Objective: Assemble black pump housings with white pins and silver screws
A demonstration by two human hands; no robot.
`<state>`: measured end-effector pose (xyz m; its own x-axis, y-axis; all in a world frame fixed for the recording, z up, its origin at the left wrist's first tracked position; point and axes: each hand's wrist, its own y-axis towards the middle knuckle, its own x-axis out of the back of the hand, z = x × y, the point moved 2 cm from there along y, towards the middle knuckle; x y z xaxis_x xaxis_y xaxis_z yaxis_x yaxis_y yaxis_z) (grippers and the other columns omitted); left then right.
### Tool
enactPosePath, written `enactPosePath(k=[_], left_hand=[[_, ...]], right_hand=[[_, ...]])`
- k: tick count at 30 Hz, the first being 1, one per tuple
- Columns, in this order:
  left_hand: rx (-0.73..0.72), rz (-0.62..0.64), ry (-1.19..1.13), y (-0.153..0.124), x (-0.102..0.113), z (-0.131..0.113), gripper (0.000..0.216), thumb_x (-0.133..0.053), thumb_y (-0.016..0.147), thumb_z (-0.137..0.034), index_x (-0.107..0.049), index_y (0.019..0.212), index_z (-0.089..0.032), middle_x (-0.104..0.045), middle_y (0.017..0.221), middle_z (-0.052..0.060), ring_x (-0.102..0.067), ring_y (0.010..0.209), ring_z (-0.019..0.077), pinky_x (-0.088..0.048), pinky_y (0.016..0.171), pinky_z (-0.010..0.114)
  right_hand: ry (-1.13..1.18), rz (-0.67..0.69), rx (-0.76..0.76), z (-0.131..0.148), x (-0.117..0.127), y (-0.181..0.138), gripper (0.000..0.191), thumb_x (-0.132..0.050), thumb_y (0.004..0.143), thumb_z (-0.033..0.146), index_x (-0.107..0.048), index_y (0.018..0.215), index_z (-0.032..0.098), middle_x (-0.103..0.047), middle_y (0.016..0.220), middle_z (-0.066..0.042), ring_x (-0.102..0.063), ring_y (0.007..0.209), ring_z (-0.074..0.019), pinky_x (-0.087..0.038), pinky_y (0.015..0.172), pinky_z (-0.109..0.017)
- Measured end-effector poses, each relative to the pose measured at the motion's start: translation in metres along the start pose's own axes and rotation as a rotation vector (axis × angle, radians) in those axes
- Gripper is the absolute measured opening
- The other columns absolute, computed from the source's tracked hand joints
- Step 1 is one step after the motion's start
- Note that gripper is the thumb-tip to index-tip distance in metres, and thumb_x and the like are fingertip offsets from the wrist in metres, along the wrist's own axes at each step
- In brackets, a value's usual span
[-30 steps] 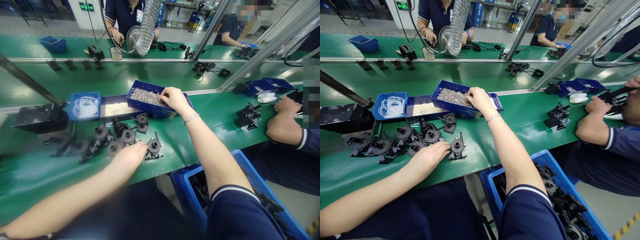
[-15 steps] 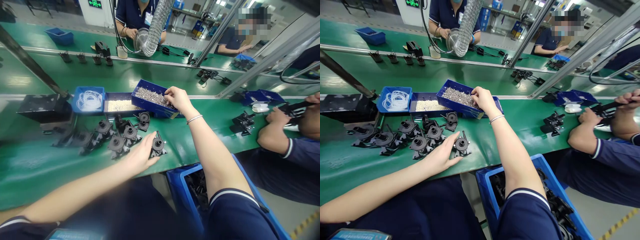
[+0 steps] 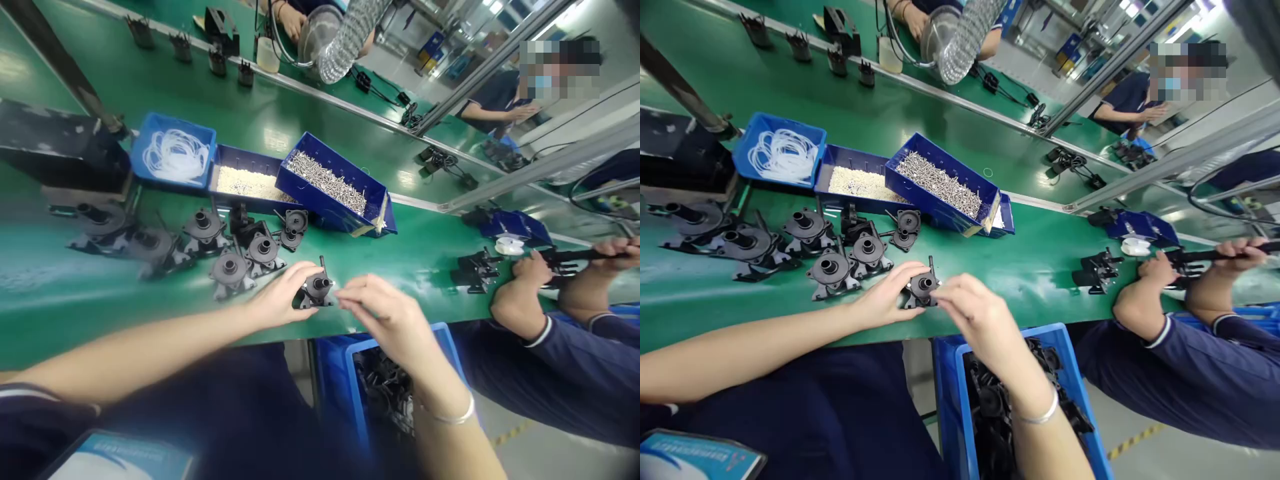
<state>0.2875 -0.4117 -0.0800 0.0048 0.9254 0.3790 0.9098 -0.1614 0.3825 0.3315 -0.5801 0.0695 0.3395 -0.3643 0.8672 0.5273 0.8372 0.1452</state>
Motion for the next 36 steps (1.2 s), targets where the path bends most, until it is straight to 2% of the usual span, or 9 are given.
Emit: enactPosePath(k=[3, 6, 13, 19, 26, 29, 32, 36], left_hand=[[-0.023, -0.018, -0.028, 0.0, -0.001, 0.003, 0.072, -0.073, 0.08, -0.028, -0.037, 0.142, -0.023, -0.044, 0.14, 0.013, -0.044, 0.135, 0.0275, -0.039, 0.116, 0.046], [-0.031, -0.025, -0.041, -0.001, -0.001, 0.005, 0.073, -0.073, 0.08, -0.027, -0.036, 0.143, -0.022, -0.043, 0.141, 0.014, -0.044, 0.136, 0.0274, -0.038, 0.116, 0.045], [-0.025, -0.025, -0.057, -0.001, -0.001, 0.006, 0.073, -0.074, 0.079, -0.027, -0.037, 0.142, -0.019, -0.044, 0.141, 0.015, -0.043, 0.136, 0.0269, -0.038, 0.117, 0.044], [-0.016, -0.033, -0.074, -0.001, -0.001, 0.006, 0.073, -0.073, 0.079, -0.026, -0.037, 0.142, -0.022, -0.045, 0.141, 0.014, -0.045, 0.135, 0.0276, -0.04, 0.115, 0.046], [-0.007, -0.026, -0.03, -0.002, -0.002, 0.005, 0.074, -0.074, 0.08, -0.029, -0.035, 0.143, -0.022, -0.044, 0.142, 0.014, -0.045, 0.136, 0.0276, -0.04, 0.116, 0.045], [0.058, -0.036, 0.071, -0.004, -0.007, 0.001, 0.077, -0.074, 0.08, -0.029, -0.032, 0.144, -0.023, -0.044, 0.141, 0.015, -0.048, 0.133, 0.0299, -0.044, 0.112, 0.048], [0.096, -0.042, 0.167, -0.009, -0.014, -0.003, 0.083, -0.075, 0.078, -0.021, -0.027, 0.146, -0.021, -0.042, 0.142, 0.017, -0.048, 0.133, 0.032, -0.048, 0.108, 0.049], [0.061, -0.019, 0.203, -0.012, -0.018, -0.005, 0.086, -0.075, 0.079, -0.023, -0.023, 0.147, -0.021, -0.04, 0.142, 0.019, -0.048, 0.132, 0.0346, -0.051, 0.104, 0.05]], right_hand=[[0.022, 0.026, -0.02, -0.005, -0.032, -0.008, 0.024, -0.05, 0.097, 0.01, -0.064, 0.113, 0.021, -0.064, 0.102, -0.008, -0.064, 0.096, -0.0177, -0.057, 0.081, -0.031], [0.011, 0.029, -0.007, -0.01, -0.048, -0.007, 0.022, -0.049, 0.097, 0.009, -0.061, 0.112, 0.02, -0.063, 0.104, -0.009, -0.063, 0.1, -0.0186, -0.057, 0.085, -0.033], [-0.027, 0.061, -0.016, -0.008, -0.05, -0.007, 0.024, -0.05, 0.096, 0.006, -0.058, 0.116, 0.017, -0.061, 0.109, -0.011, -0.06, 0.108, -0.0187, -0.054, 0.093, -0.033], [-0.032, 0.021, -0.017, -0.005, -0.051, -0.009, 0.028, -0.053, 0.095, 0.005, -0.056, 0.12, 0.018, -0.062, 0.111, -0.01, -0.059, 0.111, -0.0179, -0.052, 0.098, -0.033], [-0.096, -0.114, -0.078, -0.004, -0.055, -0.023, 0.035, -0.056, 0.094, 0.007, -0.055, 0.125, 0.021, -0.06, 0.11, -0.01, -0.061, 0.103, -0.0184, -0.055, 0.092, -0.034], [-0.229, -0.159, -0.09, -0.002, -0.07, -0.033, 0.044, -0.059, 0.092, 0.011, -0.051, 0.134, 0.022, -0.057, 0.119, -0.013, -0.057, 0.109, -0.0237, -0.055, 0.092, -0.041], [-0.341, -0.171, -0.091, -0.001, -0.089, -0.043, 0.053, -0.061, 0.092, 0.014, -0.046, 0.141, 0.022, -0.055, 0.127, -0.015, -0.053, 0.114, -0.0287, -0.052, 0.095, -0.05], [-0.304, -0.309, -0.166, -0.004, -0.103, -0.055, 0.063, -0.06, 0.091, 0.013, -0.036, 0.148, 0.025, -0.049, 0.135, -0.015, -0.049, 0.123, -0.0295, -0.051, 0.099, -0.052]])
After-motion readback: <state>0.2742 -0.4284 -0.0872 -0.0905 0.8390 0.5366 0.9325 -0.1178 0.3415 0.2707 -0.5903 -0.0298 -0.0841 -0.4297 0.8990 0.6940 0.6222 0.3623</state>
